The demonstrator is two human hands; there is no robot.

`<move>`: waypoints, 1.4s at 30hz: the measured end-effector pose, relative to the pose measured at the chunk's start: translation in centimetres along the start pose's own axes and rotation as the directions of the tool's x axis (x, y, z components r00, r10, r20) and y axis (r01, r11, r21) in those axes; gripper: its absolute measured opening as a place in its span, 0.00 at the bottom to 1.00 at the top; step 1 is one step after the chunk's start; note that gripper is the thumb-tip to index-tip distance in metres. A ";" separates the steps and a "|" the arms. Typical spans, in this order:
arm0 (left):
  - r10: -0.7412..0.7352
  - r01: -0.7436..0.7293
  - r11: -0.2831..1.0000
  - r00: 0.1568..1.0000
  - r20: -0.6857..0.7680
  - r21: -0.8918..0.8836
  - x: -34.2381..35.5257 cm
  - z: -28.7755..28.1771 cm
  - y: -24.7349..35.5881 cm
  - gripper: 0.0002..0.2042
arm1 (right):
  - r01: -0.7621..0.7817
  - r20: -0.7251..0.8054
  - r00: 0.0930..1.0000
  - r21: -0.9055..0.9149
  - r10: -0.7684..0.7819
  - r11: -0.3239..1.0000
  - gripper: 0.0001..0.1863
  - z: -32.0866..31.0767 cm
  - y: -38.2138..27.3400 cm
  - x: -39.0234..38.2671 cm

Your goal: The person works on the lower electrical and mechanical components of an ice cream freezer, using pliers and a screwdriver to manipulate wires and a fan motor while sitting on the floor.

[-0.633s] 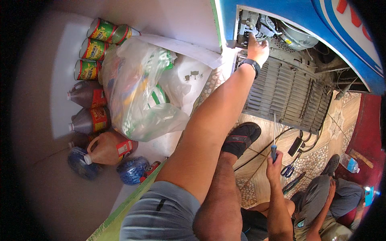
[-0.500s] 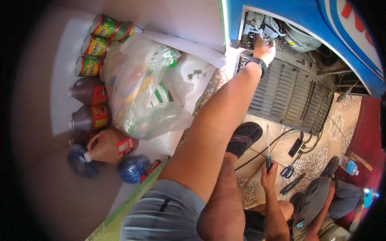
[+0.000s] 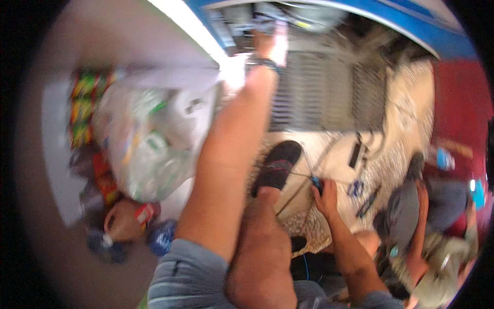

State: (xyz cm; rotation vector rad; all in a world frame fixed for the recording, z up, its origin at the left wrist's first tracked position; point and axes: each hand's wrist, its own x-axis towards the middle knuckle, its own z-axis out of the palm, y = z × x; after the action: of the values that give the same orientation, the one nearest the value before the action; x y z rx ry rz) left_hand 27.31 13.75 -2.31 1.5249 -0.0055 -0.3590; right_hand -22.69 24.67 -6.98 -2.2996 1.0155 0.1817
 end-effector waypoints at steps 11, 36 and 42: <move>0.107 -0.174 0.966 0.943 0.315 0.191 0.1 -3.5 0.5 0.42 | -0.257 -0.611 0.752 0.074 0.247 0.964 0.18 -8.3 4.1 5.3; 0.000 -0.124 0.962 0.890 0.456 0.243 0.6 -8.7 1.8 0.38 | -0.649 0.351 0.761 0.391 0.546 0.653 0.50 -18.0 10.6 -10.4; 0.035 -0.126 0.974 0.902 0.429 0.186 0.9 -5.6 0.3 0.43 | -0.631 0.173 0.776 0.183 0.607 0.754 0.44 -19.0 12.8 -14.8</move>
State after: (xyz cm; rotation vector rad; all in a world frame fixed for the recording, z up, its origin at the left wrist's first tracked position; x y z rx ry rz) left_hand 29.53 19.01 -2.55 1.6215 -0.4633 -0.6348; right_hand -44.19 16.17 7.42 -1.6482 1.6278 0.4218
